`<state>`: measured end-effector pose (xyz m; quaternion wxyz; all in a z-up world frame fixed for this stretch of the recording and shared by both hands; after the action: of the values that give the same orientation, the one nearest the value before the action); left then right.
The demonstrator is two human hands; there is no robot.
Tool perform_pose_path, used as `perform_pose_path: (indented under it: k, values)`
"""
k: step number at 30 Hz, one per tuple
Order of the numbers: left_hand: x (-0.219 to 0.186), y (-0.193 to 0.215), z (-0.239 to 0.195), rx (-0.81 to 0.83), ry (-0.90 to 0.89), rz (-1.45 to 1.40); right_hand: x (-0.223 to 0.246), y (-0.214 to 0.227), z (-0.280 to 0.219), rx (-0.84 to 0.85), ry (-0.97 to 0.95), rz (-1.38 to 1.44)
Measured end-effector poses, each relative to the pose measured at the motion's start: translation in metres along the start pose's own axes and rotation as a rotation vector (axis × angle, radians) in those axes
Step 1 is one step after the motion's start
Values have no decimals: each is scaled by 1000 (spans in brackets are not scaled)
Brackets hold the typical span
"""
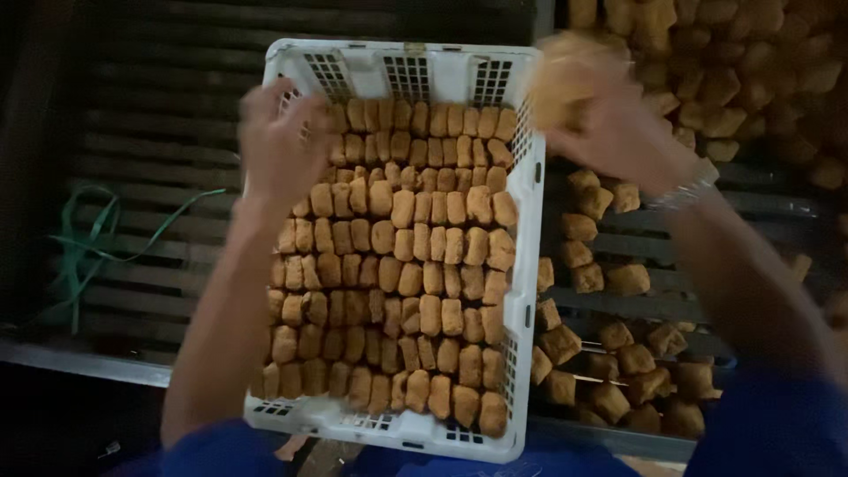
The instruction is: The person transfers small brown food items from a slatted tray into a white plastic crate, arranging them in neat rows by hand. The person repeatedly picks up items from the tray and places them into the crate, filling it progressively.
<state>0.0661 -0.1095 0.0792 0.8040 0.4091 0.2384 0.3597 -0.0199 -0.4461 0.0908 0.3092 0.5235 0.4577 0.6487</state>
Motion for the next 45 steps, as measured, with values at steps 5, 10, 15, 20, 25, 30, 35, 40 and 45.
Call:
perform_pose_path:
  k: [5, 10, 15, 20, 25, 30, 35, 40, 45]
  values:
    - [-87, -25, 37, 212, 70, -416, 77, -62, 37, 648, -157, -213]
    - [-110, -71, 22, 631, 270, -319, 86, -97, 46, 757, 133, -522]
    - [-97, -78, 14, 626, 286, -488, 53, -99, 73, 682, -101, -113]
    - [-104, -85, 7, 671, 164, -490, 59, -129, 73, 727, 93, -100]
    - [-106, -89, -16, 880, 131, -300, 77, -105, 57, 488, 179, -25]
    - [-112, -83, -19, 814, 132, -302, 39, -9, -33, 31, 209, 157]
    - [-113, -84, -22, 662, 106, -288, -54, -50, -176, 107, -267, 112]
    - [-110, -82, -31, 512, -14, -277, -75, -103, -249, -85, -147, -64]
    - [-108, -91, -31, 526, 1, -258, -166, -112, -265, -136, -582, 80]
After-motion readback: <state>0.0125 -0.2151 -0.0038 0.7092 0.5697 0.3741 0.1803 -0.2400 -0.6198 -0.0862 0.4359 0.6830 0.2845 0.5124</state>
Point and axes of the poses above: each hand's wrist, its own z-axis towards the middle knuckle, its own y-axis out of the back of the hand, x = y × z, the point moved 10 cm from there along z, towards the middle knuckle, and after that the axes turned 6 degrees about z, right-handed, at the moved point
